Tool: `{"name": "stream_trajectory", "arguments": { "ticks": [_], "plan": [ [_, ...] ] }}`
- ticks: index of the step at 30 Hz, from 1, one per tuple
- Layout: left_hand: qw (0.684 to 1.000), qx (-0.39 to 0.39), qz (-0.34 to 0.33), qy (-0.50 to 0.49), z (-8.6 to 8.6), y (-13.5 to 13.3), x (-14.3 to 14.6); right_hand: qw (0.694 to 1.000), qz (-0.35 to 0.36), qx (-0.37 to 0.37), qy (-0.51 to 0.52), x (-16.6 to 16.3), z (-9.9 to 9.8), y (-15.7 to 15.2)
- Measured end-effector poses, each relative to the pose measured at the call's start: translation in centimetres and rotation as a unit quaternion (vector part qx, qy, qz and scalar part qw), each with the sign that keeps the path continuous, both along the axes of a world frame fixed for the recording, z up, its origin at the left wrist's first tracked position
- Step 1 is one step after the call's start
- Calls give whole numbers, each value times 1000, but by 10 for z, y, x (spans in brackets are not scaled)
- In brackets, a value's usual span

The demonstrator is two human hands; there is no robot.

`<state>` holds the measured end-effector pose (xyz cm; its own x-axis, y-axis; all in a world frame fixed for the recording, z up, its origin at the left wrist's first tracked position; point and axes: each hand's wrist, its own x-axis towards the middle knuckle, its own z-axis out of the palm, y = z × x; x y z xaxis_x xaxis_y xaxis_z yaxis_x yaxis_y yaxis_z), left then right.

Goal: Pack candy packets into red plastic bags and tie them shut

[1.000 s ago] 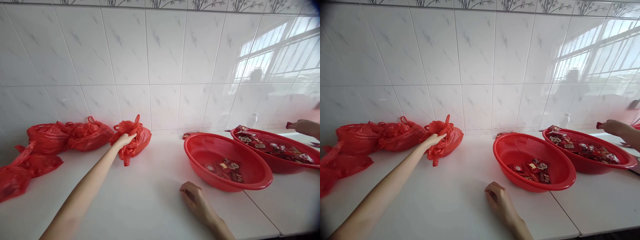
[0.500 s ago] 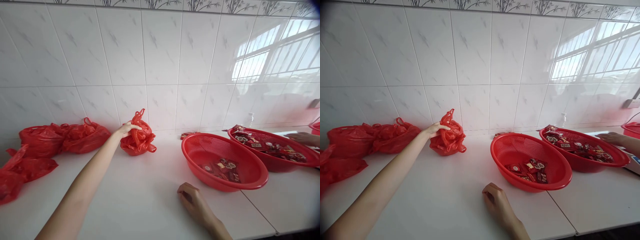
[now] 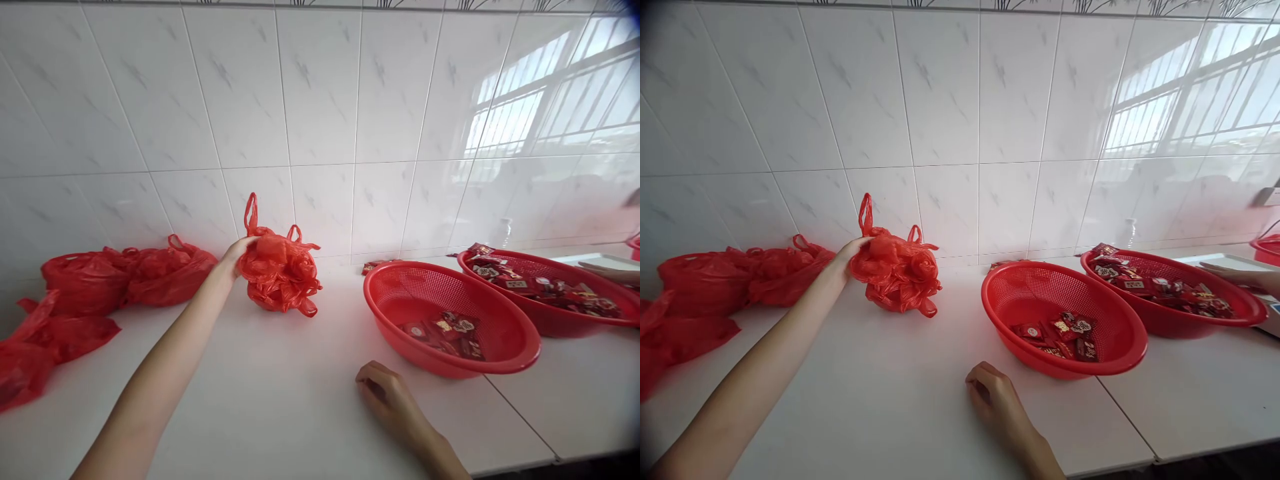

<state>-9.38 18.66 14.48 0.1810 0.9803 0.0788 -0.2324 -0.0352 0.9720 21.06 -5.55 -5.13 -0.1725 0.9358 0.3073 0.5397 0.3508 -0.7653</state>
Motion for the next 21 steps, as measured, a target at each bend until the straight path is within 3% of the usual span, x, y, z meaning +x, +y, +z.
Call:
{"name": "stream_trajectory", "arguments": {
  "ticks": [4, 8, 11, 15, 18, 21],
  "plan": [
    [999, -32, -12, 1, -11, -9, 2, 1000, -1, 0, 3, 0, -1, 0],
    [997, -44, -57, 17, -32, -34, 15, 999, -5, -14, 35, 1, -1, 1],
    [984, -15, -166, 57, -50, -61, 30, 993, 2, -34, 117, 0, 4, 3],
    [943, 28, -315, 101, -69, -94, 53, 962, 24, -39, 270, -13, 22, 12],
    [919, 65, -371, 116, -74, -109, 63, 935, 11, -40, 352, -25, 35, 20],
    [920, 80, -367, 113, -74, -115, 62, 927, -32, -29, 373, -29, 40, 26]
  ]
}}
